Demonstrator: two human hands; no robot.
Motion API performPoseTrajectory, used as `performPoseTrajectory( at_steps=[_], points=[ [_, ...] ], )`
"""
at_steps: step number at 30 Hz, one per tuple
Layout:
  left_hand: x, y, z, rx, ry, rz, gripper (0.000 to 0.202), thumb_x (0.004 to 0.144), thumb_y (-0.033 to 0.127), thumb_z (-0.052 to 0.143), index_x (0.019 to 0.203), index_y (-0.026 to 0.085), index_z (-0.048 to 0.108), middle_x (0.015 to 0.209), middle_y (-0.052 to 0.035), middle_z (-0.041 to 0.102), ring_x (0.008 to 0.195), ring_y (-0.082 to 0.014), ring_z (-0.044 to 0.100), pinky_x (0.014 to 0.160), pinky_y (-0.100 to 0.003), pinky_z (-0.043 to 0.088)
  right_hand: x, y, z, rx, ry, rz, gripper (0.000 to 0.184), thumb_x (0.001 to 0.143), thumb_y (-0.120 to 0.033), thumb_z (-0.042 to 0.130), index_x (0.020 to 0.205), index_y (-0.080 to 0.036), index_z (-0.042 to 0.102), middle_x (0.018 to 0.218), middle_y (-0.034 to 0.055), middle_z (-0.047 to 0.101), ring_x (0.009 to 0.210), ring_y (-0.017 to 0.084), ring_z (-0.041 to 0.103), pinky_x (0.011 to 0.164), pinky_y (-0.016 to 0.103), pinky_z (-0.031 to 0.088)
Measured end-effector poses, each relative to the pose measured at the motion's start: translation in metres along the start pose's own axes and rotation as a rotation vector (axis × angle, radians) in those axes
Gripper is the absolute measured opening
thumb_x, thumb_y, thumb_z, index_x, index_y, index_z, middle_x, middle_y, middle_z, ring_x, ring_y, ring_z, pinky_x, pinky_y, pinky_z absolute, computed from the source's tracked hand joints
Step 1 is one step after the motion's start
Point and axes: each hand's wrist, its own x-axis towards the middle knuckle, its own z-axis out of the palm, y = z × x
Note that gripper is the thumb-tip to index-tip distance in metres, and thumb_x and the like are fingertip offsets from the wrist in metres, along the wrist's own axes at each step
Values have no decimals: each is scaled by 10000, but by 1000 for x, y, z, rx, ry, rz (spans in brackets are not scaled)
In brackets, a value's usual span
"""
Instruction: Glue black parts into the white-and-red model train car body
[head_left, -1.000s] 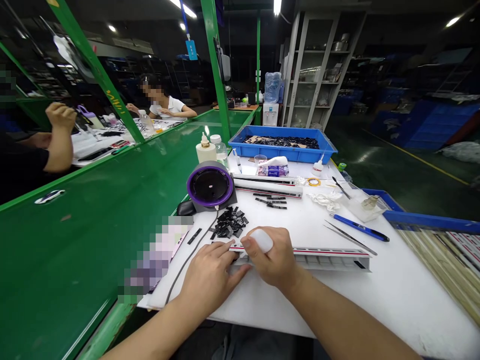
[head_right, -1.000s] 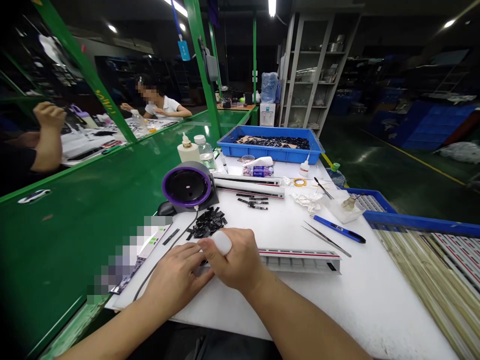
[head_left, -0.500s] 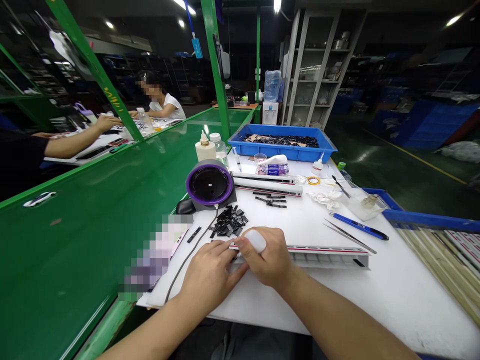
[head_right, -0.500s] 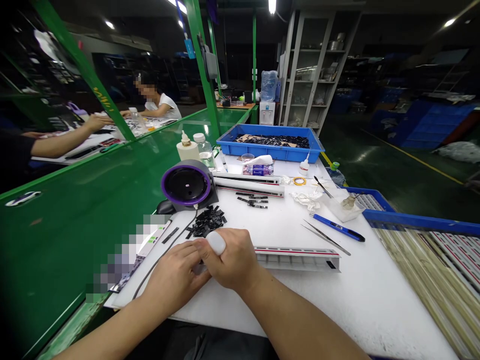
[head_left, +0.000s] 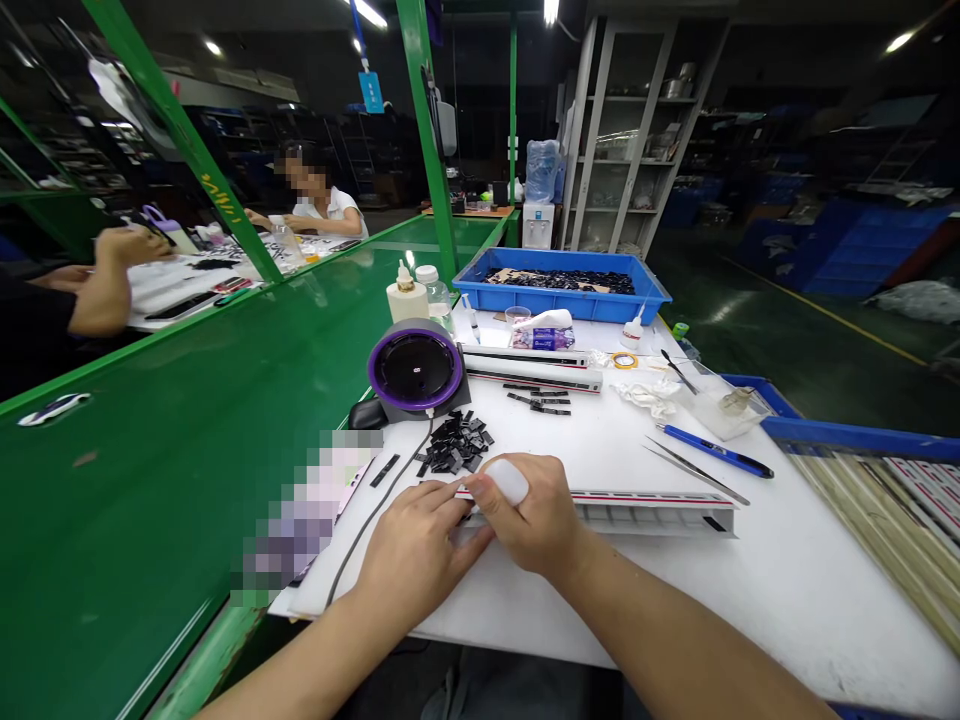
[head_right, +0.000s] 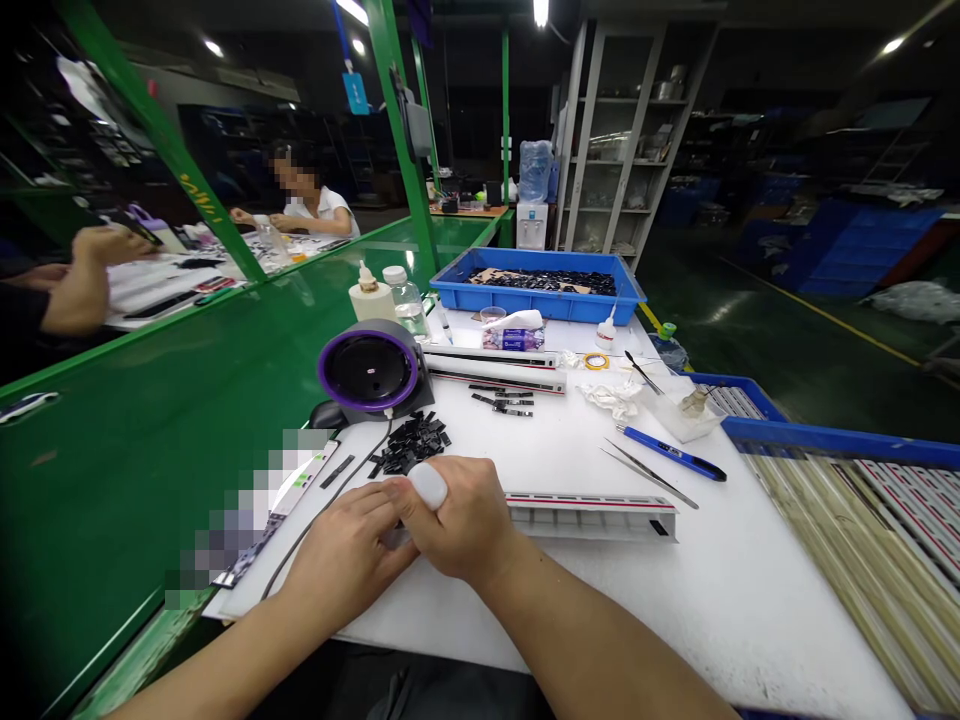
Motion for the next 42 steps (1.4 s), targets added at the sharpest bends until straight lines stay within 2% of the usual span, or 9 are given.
performPoseTrajectory(
  at_steps=[13,20,30,42],
  points=[
    [0,-1,-1,5,41,15,287,841,431,589,903,176,705,866,-66,758,887,-264,684,765,-384,559,-2,2,-2,7,19,-12,460,994,-409,415,631,-162,553,571,25,546,529,130,519,550,250,406],
    [1,-3,0,9,62,49,253,841,409,599,881,178,696,878,-56,762,874,-263,690,752,-382,569,-2,3,-3,52,27,0,393,971,-340,466,636,-155,553,604,26,577,556,129,533,571,253,401],
    [-1,-6,3,20,93,74,310,873,456,545,815,185,683,865,-67,759,850,-262,691,714,-390,584,-1,3,-3,24,20,22,460,982,-417,418,628,-161,560,580,27,566,542,129,525,561,250,415],
    [-1,-7,6,22,109,76,288,864,432,566,877,173,691,893,-68,755,875,-257,684,748,-385,580,-2,3,-2,68,31,17,383,954,-319,472,612,-157,532,575,16,547,534,124,511,556,248,384]
  ],
)
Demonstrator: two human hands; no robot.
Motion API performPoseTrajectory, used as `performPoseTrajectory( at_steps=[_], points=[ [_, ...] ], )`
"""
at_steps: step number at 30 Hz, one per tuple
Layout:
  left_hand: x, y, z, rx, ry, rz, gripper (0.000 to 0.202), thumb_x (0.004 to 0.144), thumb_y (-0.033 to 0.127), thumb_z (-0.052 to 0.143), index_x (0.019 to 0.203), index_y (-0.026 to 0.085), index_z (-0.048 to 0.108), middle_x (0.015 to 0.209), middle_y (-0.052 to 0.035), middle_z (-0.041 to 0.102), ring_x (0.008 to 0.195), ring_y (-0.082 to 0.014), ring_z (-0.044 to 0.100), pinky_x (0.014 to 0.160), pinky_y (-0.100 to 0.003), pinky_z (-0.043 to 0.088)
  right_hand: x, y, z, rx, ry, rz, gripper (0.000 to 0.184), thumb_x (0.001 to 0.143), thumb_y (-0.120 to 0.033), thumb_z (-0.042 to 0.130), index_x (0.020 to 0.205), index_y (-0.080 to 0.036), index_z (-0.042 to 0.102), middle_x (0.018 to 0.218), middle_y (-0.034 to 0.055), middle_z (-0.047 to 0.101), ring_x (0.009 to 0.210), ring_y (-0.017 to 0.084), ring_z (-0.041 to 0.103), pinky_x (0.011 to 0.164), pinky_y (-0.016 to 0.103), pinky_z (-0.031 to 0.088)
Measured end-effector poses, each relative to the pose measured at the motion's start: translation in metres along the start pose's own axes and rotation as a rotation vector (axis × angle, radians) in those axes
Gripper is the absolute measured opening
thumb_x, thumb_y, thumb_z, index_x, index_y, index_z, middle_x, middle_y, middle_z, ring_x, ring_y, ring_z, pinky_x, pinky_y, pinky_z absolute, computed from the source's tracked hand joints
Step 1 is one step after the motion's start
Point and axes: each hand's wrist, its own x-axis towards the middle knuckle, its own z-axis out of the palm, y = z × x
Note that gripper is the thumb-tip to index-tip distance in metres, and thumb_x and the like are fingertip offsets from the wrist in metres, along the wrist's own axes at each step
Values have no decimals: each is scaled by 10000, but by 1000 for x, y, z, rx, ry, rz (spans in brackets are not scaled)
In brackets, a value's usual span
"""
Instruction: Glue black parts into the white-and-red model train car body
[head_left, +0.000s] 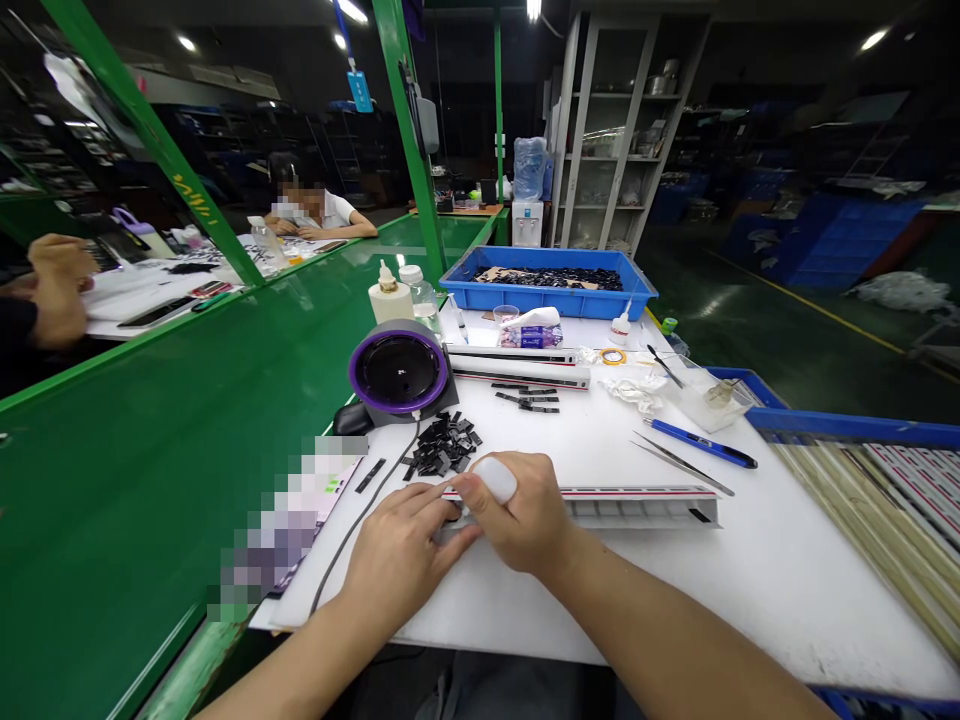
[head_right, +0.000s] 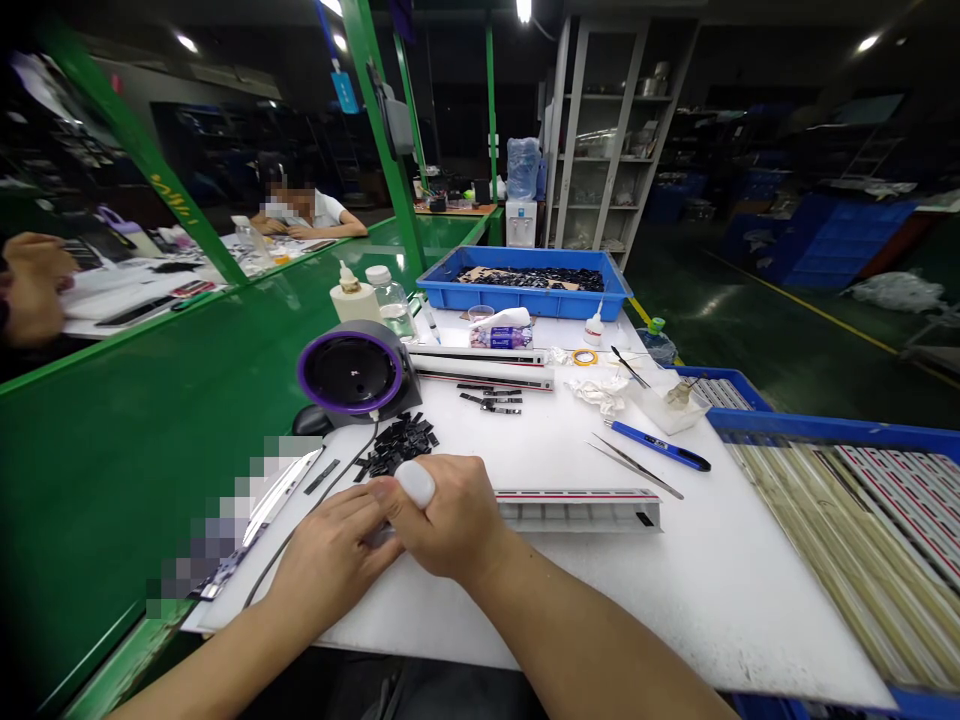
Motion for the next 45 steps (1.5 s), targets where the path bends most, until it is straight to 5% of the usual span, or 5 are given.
performPoseTrajectory(
  at_steps=[19,24,28,35,45],
  points=[
    [0,0,-1,-4,-21,-14,299,852,457,586,777,185,683,893,-72,754,872,-242,684,768,-371,569,3,-3,-10,141,61,86,404,936,-428,541,650,-148,599,570,12,533,508,115,478,509,243,384],
    [-1,-2,1,6,-11,-6,330,868,468,562,708,196,663,926,-80,749,862,-234,686,738,-349,567,26,3,-66,636,515,335,405,877,-531,572,753,-154,654,526,-9,501,415,94,429,378,201,341],
    [-2,-5,4,6,4,8,321,869,452,565,682,204,645,888,-66,751,849,-237,687,726,-349,564,36,17,-132,830,564,457,246,707,-405,730,765,-181,648,702,31,613,609,130,588,444,182,451],
    [-6,-6,7,16,27,5,298,855,442,585,672,214,641,916,-56,757,855,-255,687,731,-377,560,35,72,-186,535,375,588,323,632,-351,759,903,-215,650,912,39,649,825,182,621,663,277,534],
    [-5,-4,4,25,55,-3,288,837,437,598,660,215,644,881,-58,756,833,-254,687,722,-370,557,45,117,-167,-88,-130,578,300,606,-270,744,863,-133,675,695,-12,594,682,166,560,659,268,432]
  ],
)
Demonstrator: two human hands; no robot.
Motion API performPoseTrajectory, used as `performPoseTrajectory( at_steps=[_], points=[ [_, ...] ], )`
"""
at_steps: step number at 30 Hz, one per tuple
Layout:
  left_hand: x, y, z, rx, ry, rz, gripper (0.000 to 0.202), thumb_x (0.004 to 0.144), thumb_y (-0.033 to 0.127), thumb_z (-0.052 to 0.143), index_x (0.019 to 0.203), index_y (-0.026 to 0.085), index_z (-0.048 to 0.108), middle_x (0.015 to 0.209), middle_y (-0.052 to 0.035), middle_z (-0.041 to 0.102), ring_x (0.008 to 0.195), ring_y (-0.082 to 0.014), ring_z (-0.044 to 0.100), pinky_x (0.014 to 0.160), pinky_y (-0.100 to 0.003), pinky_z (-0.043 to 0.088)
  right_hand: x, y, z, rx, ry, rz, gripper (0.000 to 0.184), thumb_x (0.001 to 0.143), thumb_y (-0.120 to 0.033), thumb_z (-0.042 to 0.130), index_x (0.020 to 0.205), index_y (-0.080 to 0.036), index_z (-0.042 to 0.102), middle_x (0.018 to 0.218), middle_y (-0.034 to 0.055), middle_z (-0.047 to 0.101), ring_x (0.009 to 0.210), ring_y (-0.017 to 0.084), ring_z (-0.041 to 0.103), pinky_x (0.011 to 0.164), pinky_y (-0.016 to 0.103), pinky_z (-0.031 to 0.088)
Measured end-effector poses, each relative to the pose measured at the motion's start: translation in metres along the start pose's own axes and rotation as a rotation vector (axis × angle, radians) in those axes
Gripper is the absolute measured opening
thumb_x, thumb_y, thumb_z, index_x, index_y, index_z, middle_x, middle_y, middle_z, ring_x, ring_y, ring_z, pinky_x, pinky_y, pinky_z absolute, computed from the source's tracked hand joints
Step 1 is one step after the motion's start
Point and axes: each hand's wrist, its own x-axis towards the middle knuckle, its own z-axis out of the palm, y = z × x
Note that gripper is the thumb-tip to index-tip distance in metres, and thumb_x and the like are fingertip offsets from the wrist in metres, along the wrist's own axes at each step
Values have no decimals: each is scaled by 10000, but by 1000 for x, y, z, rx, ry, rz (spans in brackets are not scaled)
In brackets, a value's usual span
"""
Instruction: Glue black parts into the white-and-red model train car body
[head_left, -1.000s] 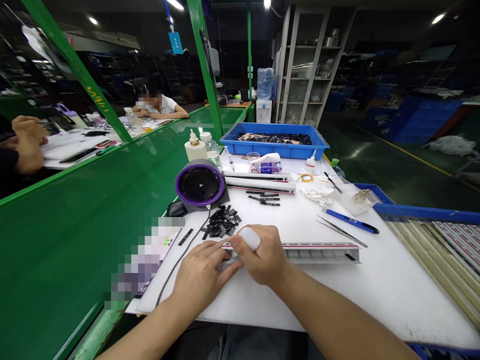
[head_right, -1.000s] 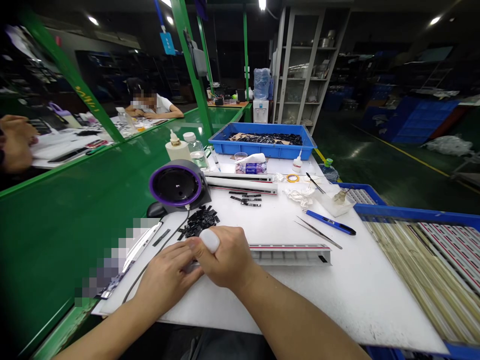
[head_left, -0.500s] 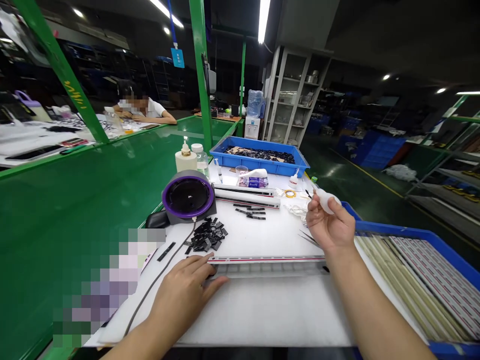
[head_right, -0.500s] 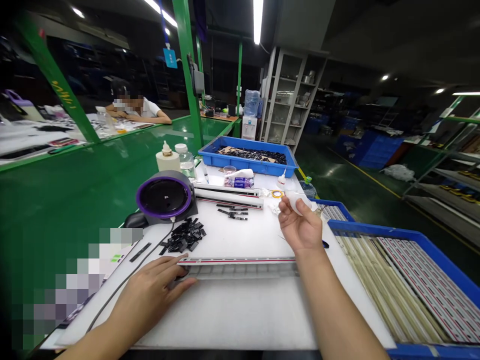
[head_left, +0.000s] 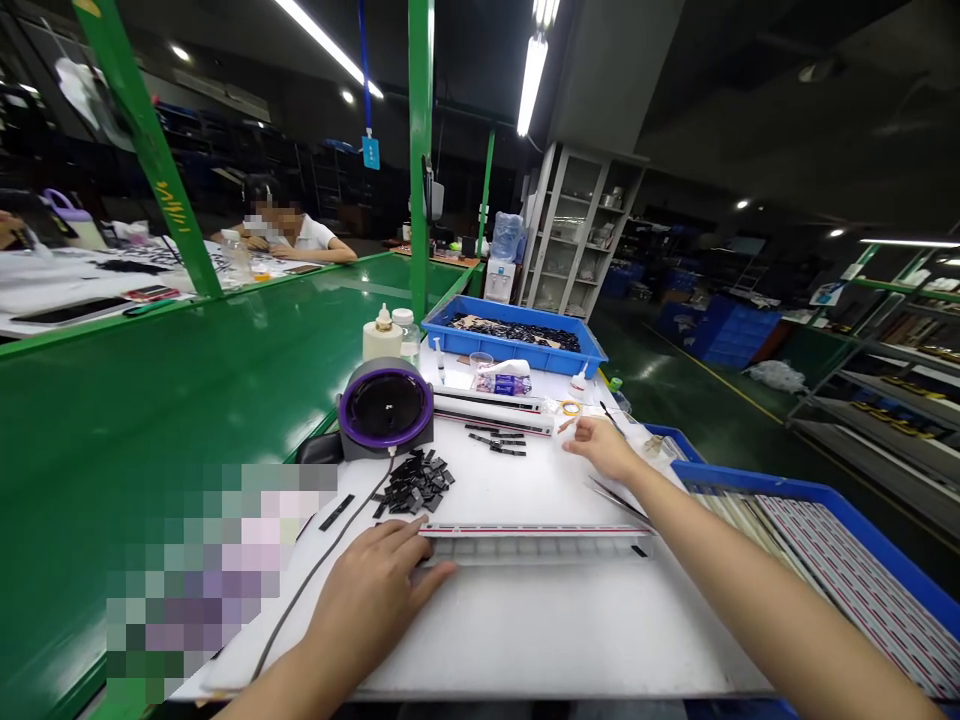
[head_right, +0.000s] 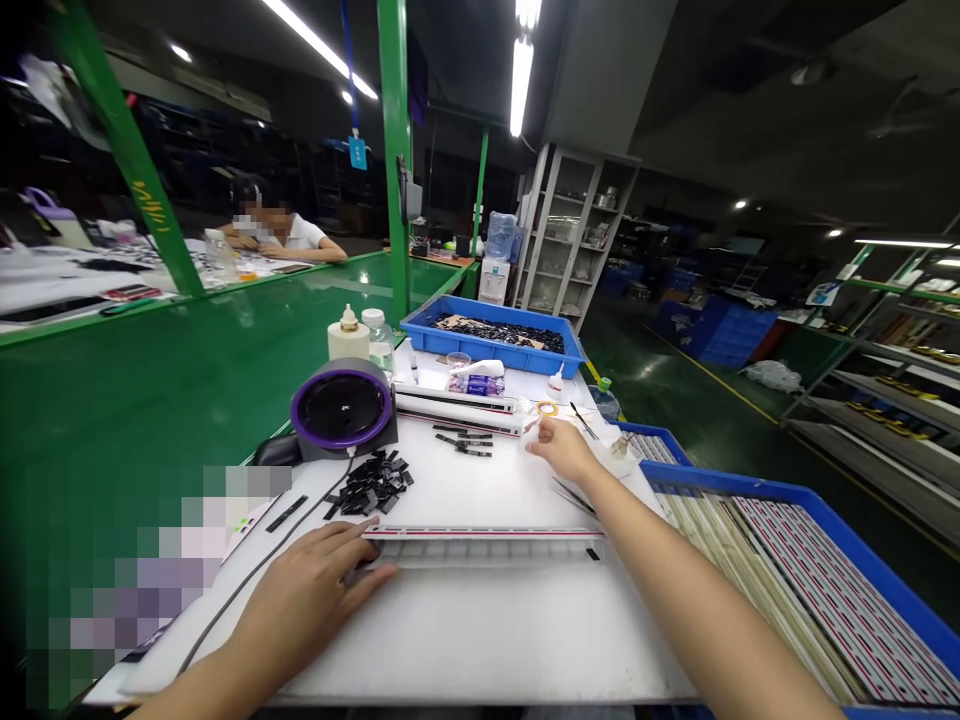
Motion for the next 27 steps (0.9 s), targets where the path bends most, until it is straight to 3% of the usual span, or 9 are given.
performPoseTrajectory(
  at_steps=[4,7,11,13,14,16,18,22,27],
  points=[
    [-2,-2,2,20,17,17,285,836,439,594,663,219,643,926,-61,758,861,-263,687,739,-373,552,-2,17,13,-153,-36,-8,313,626,-183,695,936,-141,688,694,-20,596,674,165,562,639,255,428],
    [-3,-4,4,29,27,31,281,843,447,584,683,224,646,951,-53,756,872,-258,685,751,-371,548,-5,16,12,-238,-23,-17,420,617,-163,729,1033,-145,673,815,19,643,754,189,601,685,270,457],
    [-3,-6,6,44,48,45,296,846,479,571,702,233,651,931,-49,756,862,-256,686,744,-369,546,-19,-6,-24,-331,41,-65,498,647,-228,766,1128,-174,649,1020,74,645,888,218,599,773,305,464],
    [-2,-6,6,47,57,53,307,846,497,563,709,238,654,902,-45,756,852,-256,688,739,-371,547,-31,-14,-56,-407,192,-113,326,733,-301,706,1035,-180,686,948,79,643,843,218,579,768,325,447],
    [-2,-6,6,50,61,56,310,845,504,562,714,239,656,891,-44,756,849,-256,688,738,-372,547,-38,-15,-73,-456,355,-137,270,765,-351,673,970,-177,701,867,74,635,782,211,566,741,328,441],
    [-1,-5,6,54,66,60,310,837,515,567,722,243,660,882,-41,756,844,-256,689,733,-371,548,-50,-8,-102,-450,684,-94,342,780,-445,631,943,-153,703,729,50,596,659,188,530,650,313,426],
    [0,-5,6,57,66,62,307,827,520,575,728,245,666,895,-40,756,846,-255,690,737,-368,549,-59,5,-120,-387,795,-3,450,737,-508,643,963,-123,699,643,23,565,569,168,501,568,290,405],
    [0,-6,7,57,74,61,322,821,534,565,729,245,672,898,-46,756,845,-262,693,726,-368,550,-59,27,-123,-362,696,71,468,604,-517,730,852,-120,725,613,28,601,546,174,521,538,281,396],
    [1,-7,7,53,81,60,316,811,537,571,749,247,679,885,-49,753,835,-268,696,710,-371,549,-46,26,-120,-379,747,78,443,682,-543,659,796,-123,740,676,79,653,626,206,549,576,292,371]
  ],
)
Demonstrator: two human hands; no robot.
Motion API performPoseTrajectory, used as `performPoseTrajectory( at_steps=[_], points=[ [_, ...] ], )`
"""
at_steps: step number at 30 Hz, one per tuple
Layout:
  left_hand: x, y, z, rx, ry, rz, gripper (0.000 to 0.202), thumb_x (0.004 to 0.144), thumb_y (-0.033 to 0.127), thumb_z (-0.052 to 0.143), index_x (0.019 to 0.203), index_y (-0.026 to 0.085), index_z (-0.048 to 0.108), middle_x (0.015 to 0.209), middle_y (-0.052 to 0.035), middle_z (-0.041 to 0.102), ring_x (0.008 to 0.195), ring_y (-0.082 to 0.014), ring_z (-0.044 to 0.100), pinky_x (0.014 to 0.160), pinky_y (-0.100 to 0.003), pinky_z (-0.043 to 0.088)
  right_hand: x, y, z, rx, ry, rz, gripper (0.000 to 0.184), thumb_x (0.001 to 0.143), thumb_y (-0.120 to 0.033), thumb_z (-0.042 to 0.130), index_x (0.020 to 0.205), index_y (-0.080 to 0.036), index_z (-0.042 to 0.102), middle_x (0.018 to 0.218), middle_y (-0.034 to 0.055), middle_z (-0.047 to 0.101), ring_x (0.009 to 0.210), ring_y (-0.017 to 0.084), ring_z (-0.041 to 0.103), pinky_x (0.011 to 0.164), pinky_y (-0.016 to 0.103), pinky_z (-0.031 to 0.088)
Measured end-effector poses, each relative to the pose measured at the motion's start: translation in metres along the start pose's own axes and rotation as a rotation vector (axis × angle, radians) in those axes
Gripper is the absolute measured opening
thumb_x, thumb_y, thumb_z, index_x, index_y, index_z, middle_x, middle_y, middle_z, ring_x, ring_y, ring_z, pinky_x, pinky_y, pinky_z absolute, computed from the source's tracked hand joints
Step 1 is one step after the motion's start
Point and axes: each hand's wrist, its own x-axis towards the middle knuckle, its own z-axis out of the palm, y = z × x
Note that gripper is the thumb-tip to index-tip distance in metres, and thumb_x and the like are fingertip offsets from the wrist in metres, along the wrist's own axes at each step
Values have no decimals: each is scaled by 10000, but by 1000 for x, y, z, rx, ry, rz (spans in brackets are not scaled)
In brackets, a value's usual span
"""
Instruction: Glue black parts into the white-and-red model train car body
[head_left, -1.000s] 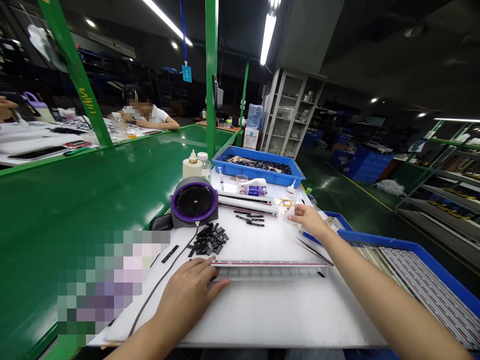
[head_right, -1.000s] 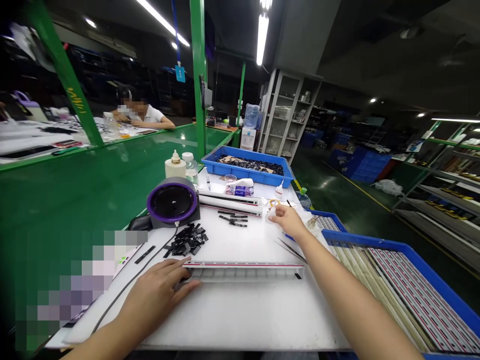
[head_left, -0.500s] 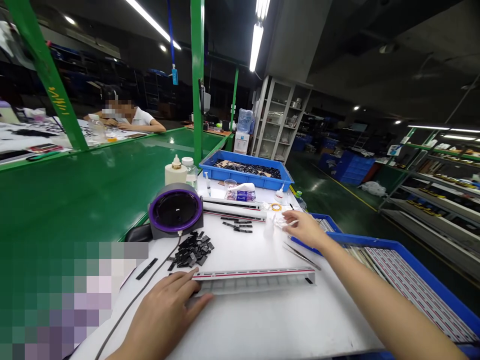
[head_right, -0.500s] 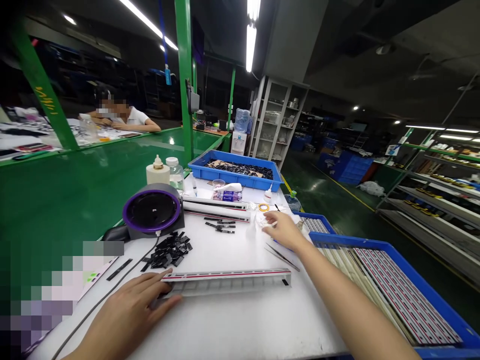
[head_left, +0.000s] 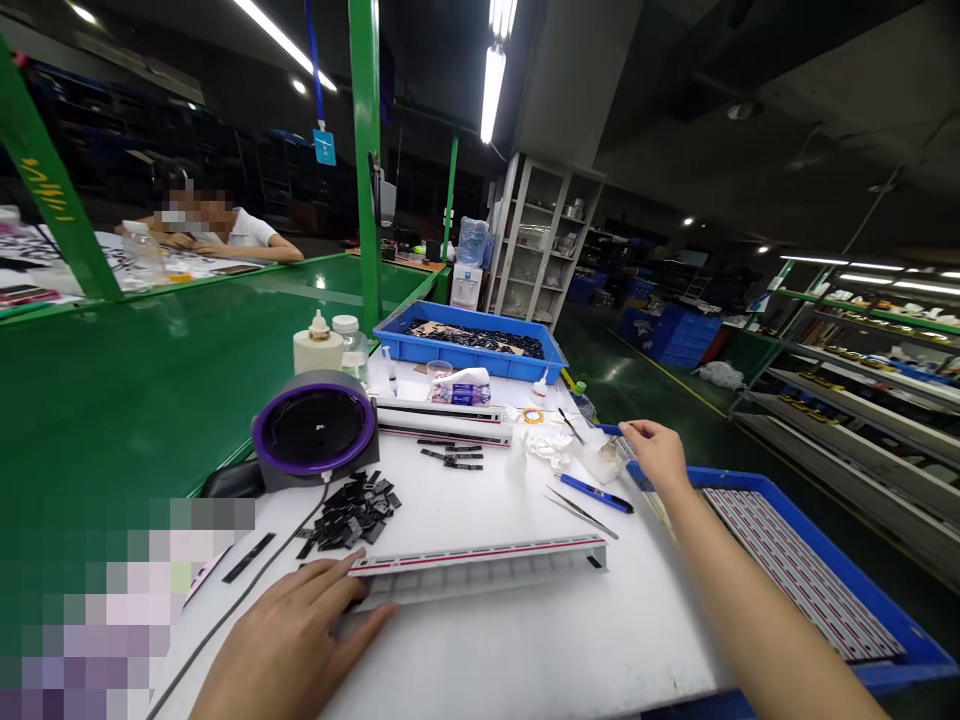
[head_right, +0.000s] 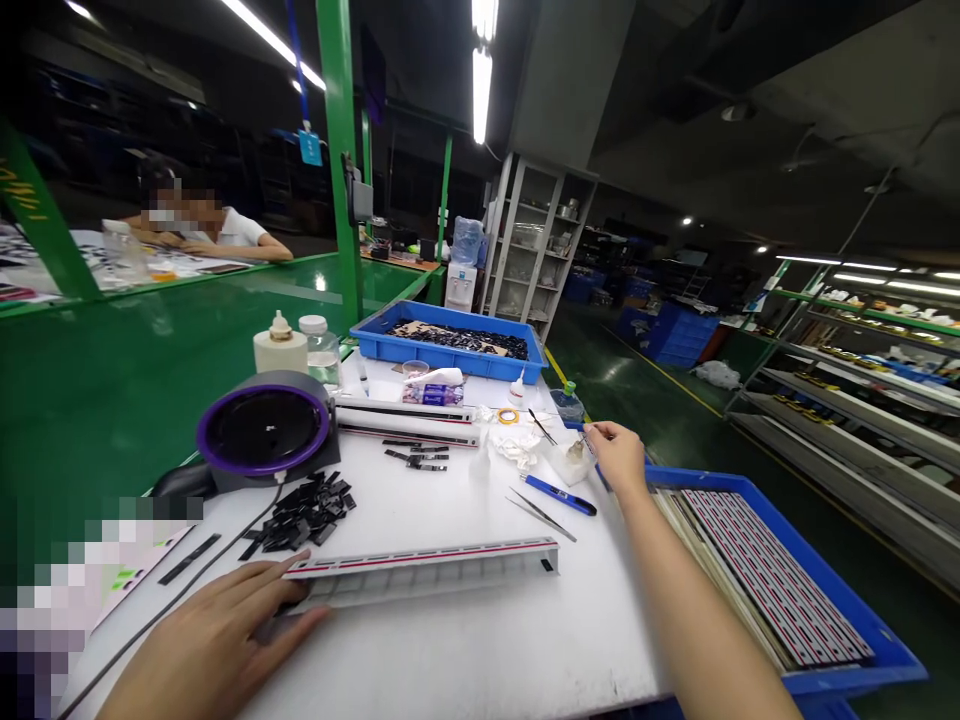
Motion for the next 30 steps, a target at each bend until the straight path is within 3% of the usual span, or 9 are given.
performPoseTrajectory(
  at_steps=[6,11,14,18,21,25,30],
  points=[
    [-1,0,0,32,7,28,289,804,520,593,751,248,675,905,-39,757,838,-256,693,717,-361,551,-4,-5,-2,62,67,18,400,551,-527,772,577,-147,650,495,7,528,512,158,444,516,283,298],
    [-2,0,1,34,-13,16,297,797,526,604,747,241,673,916,-46,757,854,-264,690,734,-380,550,-23,-17,-15,238,350,54,459,731,-626,612,735,-170,558,549,-44,418,490,118,359,478,268,304],
    [-2,1,0,20,-25,0,292,805,514,599,747,238,675,915,-46,757,860,-265,689,748,-388,550,-41,-38,-23,487,397,107,444,743,-614,623,757,-194,478,565,-85,328,442,79,284,409,225,267],
    [-2,4,-2,6,-58,-32,301,826,497,579,736,225,671,952,-56,755,876,-264,685,757,-392,554,-74,-80,-25,1010,290,239,422,626,-391,843,757,-163,513,618,-88,365,447,28,275,369,139,219],
    [-1,6,-4,-7,-89,-56,305,833,484,574,712,218,661,965,-61,753,883,-265,683,757,-396,557,-108,-115,-13,1178,186,307,378,645,-319,860,783,-147,554,630,-84,382,451,18,277,362,112,226],
    [-1,10,-6,-31,-146,-119,286,825,464,594,708,212,662,975,-67,751,898,-261,678,774,-395,558,-168,-152,21,1228,3,362,325,694,-326,839,775,-142,584,590,-86,355,450,29,264,369,130,219],
    [-1,13,-8,-77,-176,-162,268,802,451,632,716,200,668,1013,-79,741,918,-258,671,807,-392,553,-242,-169,69,1092,-143,347,277,810,-384,754,767,-150,613,549,-74,356,477,60,290,439,182,264]
  ],
)
